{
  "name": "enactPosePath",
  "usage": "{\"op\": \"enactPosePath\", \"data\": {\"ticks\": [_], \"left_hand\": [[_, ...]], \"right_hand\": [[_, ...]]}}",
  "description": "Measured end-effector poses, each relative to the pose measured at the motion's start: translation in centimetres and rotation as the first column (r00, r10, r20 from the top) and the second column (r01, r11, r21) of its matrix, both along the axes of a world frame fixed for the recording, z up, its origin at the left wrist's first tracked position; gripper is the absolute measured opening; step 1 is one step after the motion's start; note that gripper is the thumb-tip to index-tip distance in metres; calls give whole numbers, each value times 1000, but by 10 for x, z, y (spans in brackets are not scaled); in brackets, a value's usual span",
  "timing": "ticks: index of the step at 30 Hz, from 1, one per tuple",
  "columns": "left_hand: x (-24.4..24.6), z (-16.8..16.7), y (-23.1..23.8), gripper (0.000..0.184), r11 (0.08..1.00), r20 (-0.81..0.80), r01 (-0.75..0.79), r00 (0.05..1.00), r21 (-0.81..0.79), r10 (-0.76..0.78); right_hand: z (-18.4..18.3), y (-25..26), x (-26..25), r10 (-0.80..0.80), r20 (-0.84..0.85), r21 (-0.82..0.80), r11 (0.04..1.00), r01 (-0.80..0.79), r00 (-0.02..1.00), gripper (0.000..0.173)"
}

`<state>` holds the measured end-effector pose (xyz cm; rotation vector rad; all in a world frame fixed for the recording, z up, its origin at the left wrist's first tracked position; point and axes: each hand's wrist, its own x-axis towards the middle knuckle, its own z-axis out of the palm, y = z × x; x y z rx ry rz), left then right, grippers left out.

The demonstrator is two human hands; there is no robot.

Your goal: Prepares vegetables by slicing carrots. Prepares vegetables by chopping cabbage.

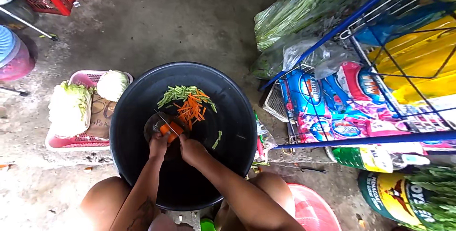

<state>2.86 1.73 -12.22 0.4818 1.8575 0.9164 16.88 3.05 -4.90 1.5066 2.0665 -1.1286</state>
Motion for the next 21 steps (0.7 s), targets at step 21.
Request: {"op": "enactPosePath", "data": {"ticks": [21], "left_hand": [[-1,2,1,42,996,-48,73,996,-48,-75]], "right_hand": [[-19,-9,-12,-93,-6,3,996,93,996,46]]}}
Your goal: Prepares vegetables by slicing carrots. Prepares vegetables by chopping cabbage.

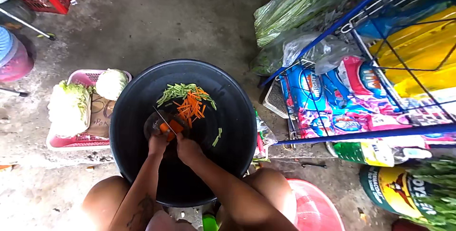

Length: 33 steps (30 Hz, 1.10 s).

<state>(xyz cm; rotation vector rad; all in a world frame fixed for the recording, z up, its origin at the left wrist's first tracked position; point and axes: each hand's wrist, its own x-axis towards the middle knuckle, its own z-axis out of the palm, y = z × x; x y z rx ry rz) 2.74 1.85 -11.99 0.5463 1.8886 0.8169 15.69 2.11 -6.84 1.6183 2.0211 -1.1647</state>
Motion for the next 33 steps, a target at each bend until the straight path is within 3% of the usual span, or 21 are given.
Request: {"op": "enactPosePath", "data": {"ticks": [4,11,17,22,27,31,33], "left_hand": [[-2,3,0,43,1000,40,-26,999,1,26],[-4,-5,-1,46,1000,19,10,1000,6,-10],[-3,-5,-4,44,999,32,-13,999,35,12],[-5,-8,-5,42,998,-37,65,997,14,-64],[-5,-9,-5,43,998,-51,54,997,43,-52],[-7,-7,-6,44,998,20,22,1000,63,-23],[-7,-8,-6,43,998,29,6,1000,59,-8]], "right_hand": [[10,0,-7,4,51,-21,1000,-3,999,49],[-22,-13,-9,-63,33,70,996,60,997,47],[9,-3,-11,-16,18,10,1000,16,1000,50],[-23,-13,-13,-58,37,26,998,57,998,51],[-31,-11,-8,-48,-14,4,999,49,999,51],[-44,-1,9,-89,-203,6,996,93,975,47],[-46,-1,15,-49,-177,21,998,54,983,45]]}}
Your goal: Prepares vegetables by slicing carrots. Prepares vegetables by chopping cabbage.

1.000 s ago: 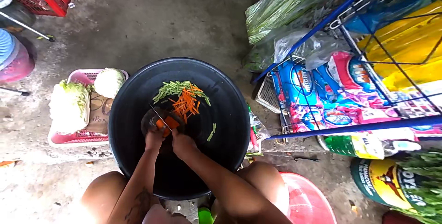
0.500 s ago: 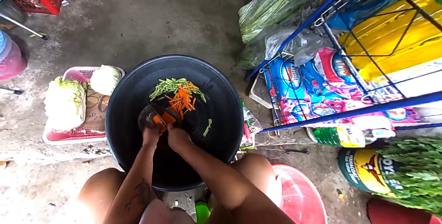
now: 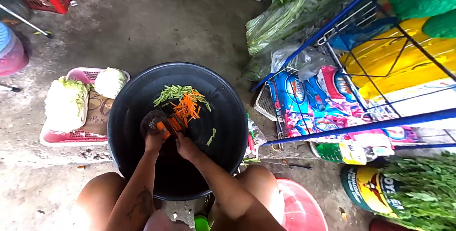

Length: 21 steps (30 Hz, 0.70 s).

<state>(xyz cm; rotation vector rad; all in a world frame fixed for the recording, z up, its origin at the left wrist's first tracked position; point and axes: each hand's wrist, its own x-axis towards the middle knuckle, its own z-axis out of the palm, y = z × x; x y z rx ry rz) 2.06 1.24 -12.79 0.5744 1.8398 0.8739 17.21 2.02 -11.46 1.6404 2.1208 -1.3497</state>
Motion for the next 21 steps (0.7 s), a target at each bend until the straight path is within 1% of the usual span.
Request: {"op": "enactPosePath", "data": {"ticks": [1,3,5,8,11,21], "left_hand": [[0,0,-1,43,1000,3,-9,1000,-4,9],[0,-1,-2,44,1000,23,-28,999,-1,28],[1,0,-2,44,998,61,-58,996,13,57],[2,4,-4,41,993,114,-113,987,16,110],[1,5,-6,41,994,127,-108,986,26,104],[3,4,-7,43,993,110,-116,987,23,113]], "right_hand": [[2,-4,1,32,56,3,999,-32,998,44],[12,-14,0,42,146,-4,999,-42,988,43],[23,-18,0,28,180,14,999,-31,983,42],[42,-19,-1,39,211,49,998,-50,977,41],[58,-21,-1,57,231,52,996,-71,971,41],[66,-33,0,70,254,37,996,-82,965,39]]}}
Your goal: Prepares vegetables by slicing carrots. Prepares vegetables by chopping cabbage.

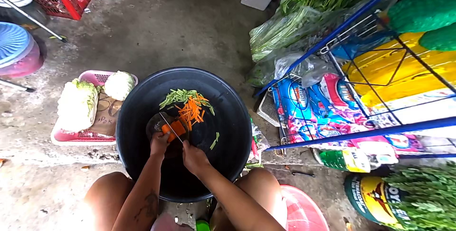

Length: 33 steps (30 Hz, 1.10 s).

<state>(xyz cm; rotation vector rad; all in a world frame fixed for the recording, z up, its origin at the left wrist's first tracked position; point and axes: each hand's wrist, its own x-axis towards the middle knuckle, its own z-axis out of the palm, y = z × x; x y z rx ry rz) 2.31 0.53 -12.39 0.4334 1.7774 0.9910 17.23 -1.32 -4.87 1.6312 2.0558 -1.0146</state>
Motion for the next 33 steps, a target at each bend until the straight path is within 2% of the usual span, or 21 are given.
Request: {"op": "enactPosePath", "data": {"ticks": [14,25,29,33], "left_hand": [[0,-3,3,41,999,-34,41,999,-11,-41],[-4,-1,6,42,999,-26,24,999,-42,-25],[-4,-7,6,44,996,-65,83,994,-38,-85],[-7,-7,8,41,992,-98,118,988,-38,-121]], "right_hand": [[5,9,-7,13,3,-50,999,-13,1000,42],[-8,19,-24,-16,-31,-60,998,14,999,43],[-31,23,-25,-37,-41,-101,994,33,998,50],[-47,20,-24,-74,-50,-93,993,69,996,47]]}}
